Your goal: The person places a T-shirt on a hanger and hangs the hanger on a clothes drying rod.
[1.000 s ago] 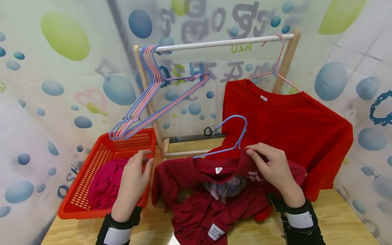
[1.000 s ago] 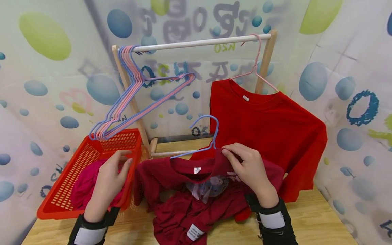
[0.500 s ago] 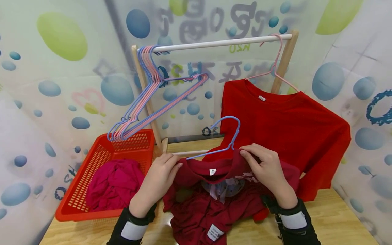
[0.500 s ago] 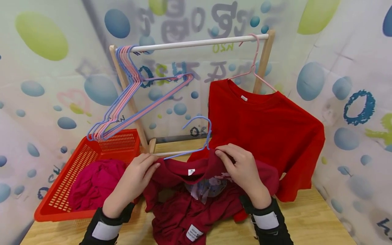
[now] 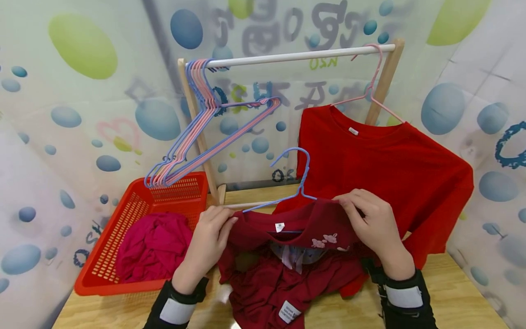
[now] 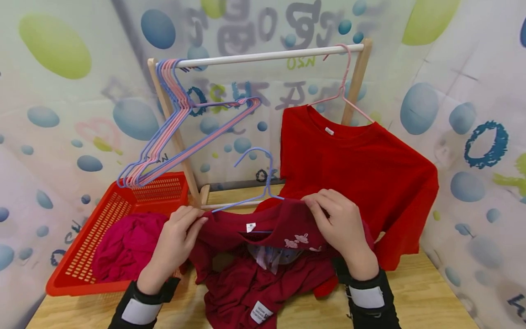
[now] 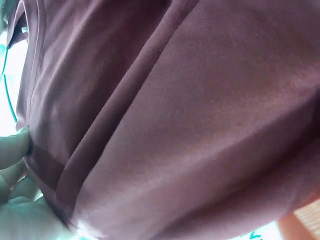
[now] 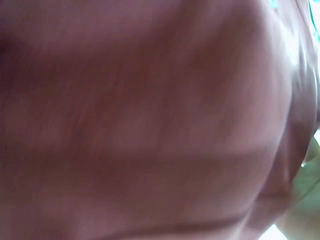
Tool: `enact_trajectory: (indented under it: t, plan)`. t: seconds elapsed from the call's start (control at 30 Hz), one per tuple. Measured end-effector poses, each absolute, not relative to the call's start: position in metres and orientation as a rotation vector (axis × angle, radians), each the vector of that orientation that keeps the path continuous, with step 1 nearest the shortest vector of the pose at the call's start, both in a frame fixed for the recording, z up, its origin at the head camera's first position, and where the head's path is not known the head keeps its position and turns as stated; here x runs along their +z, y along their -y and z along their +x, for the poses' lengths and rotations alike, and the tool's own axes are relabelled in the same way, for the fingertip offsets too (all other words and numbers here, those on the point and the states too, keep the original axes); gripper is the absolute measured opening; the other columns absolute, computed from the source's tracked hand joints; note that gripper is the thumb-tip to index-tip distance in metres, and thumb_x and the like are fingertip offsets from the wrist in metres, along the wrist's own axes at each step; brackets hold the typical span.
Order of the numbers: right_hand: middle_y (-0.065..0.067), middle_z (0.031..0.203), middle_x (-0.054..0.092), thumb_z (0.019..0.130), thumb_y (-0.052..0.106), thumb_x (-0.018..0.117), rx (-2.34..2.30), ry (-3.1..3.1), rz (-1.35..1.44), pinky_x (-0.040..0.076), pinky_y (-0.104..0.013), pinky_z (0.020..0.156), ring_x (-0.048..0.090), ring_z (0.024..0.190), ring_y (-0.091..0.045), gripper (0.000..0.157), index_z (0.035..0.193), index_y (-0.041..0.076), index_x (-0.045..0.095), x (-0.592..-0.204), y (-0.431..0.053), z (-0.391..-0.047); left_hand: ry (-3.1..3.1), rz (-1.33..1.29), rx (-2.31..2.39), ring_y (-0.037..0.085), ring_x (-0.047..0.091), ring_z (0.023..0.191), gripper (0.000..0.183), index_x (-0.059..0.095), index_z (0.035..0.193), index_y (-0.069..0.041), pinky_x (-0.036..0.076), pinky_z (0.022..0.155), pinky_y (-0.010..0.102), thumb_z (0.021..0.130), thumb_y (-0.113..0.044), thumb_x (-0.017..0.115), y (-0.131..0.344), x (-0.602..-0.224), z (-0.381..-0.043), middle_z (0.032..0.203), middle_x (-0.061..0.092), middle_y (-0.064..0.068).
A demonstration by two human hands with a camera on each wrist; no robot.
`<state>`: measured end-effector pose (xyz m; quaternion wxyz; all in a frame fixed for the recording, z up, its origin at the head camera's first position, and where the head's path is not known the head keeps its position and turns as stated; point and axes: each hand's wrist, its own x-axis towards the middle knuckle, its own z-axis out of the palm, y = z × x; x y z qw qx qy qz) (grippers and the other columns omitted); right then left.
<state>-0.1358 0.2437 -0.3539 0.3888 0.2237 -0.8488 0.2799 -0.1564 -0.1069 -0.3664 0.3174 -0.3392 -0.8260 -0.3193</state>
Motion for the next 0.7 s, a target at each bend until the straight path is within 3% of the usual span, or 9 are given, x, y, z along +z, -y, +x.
enact_trajectory:
  t: [0.43,0.57,0.7]
  plan:
    - [0.004,0.083,0.069,0.095,0.016,0.059,0.643,2.229,0.340,0.039,-0.016,0.067,0.056,0.074,-0.006,0.018,0.085,0.013,0.074,-0.351,-0.282,-0.136,2.150,-0.841,-0.853,0.017,0.053,0.081,0.008,0.066,0.093,-0.004,0.038,0.072,0.038,0.085,0.000,0.067,0.112,-0.366,-0.158,0.085,0.063,0.000]
    - [-0.001,0.086,0.070,0.097,0.021,0.056,0.628,2.300,0.261,0.039,-0.023,0.072,0.059,0.080,-0.013,0.022,0.087,0.012,0.074,-0.354,-0.294,-0.136,2.145,-0.824,-0.861,0.016,0.052,0.081,0.008,0.067,0.094,-0.003,0.039,0.073,0.039,0.087,0.000,0.066,0.114,-0.366,-0.158,0.084,0.062,0.000]
    - [0.000,0.090,0.068,0.099,0.023,0.054,0.752,2.407,0.221,0.038,-0.019,0.076,0.054,0.083,-0.005,0.023,0.093,0.013,0.074,-0.357,-0.305,-0.133,2.144,-0.795,-0.877,0.015,0.053,0.081,0.010,0.069,0.095,-0.005,0.039,0.074,0.039,0.086,0.000,0.067,0.117,-0.365,-0.158,0.084,0.063,-0.001]
